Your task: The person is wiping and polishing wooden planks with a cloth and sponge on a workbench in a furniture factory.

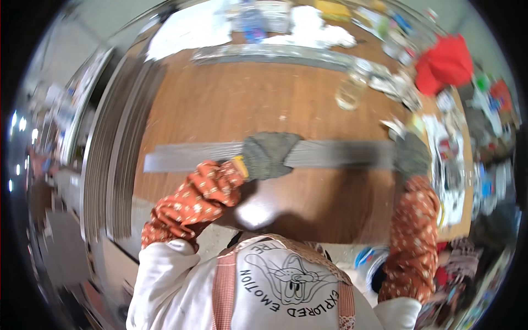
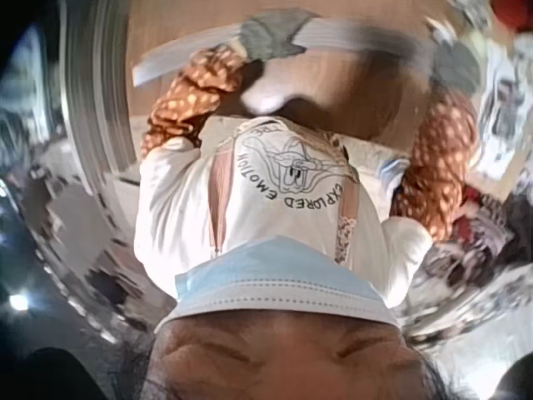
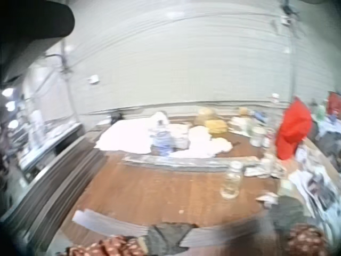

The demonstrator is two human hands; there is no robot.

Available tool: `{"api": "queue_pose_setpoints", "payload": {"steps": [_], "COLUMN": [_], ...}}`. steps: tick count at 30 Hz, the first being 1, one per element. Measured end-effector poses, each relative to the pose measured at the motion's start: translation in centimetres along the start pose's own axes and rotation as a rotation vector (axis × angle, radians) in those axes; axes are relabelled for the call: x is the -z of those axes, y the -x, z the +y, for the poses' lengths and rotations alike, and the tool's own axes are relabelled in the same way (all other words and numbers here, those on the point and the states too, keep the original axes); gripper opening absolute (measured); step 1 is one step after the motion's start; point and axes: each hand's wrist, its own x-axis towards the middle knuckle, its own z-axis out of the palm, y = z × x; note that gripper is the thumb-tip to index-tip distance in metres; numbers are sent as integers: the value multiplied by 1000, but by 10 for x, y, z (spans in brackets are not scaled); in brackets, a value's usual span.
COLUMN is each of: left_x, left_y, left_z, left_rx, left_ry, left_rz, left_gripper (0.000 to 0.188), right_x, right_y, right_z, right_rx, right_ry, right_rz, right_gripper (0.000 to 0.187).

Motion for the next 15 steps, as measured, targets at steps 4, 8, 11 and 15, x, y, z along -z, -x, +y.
{"api": "queue_pose_setpoints", "payload": {"steps": [4, 8, 11, 15], "left_x": [-13, -5, 16, 32], "left_y": [-4, -6, 73, 167], "left_z": [-6, 3, -42, -129], "left_rx": [-30, -149, -60, 261], "left_ry": [-5, -54, -220, -320], "left_rz": [90, 126, 360, 438], "left_gripper": [70, 71, 75, 69], "right_x": [-1, 57, 20, -15], "right_y": [-15, 19, 16, 27], "right_z": [24, -50, -55, -51], "right_rx": [-36, 193, 411, 336], "right_ry": [116, -77, 83, 23], "right_rz": [164, 348, 404, 127], "right_gripper": [49, 41, 40, 42]}}
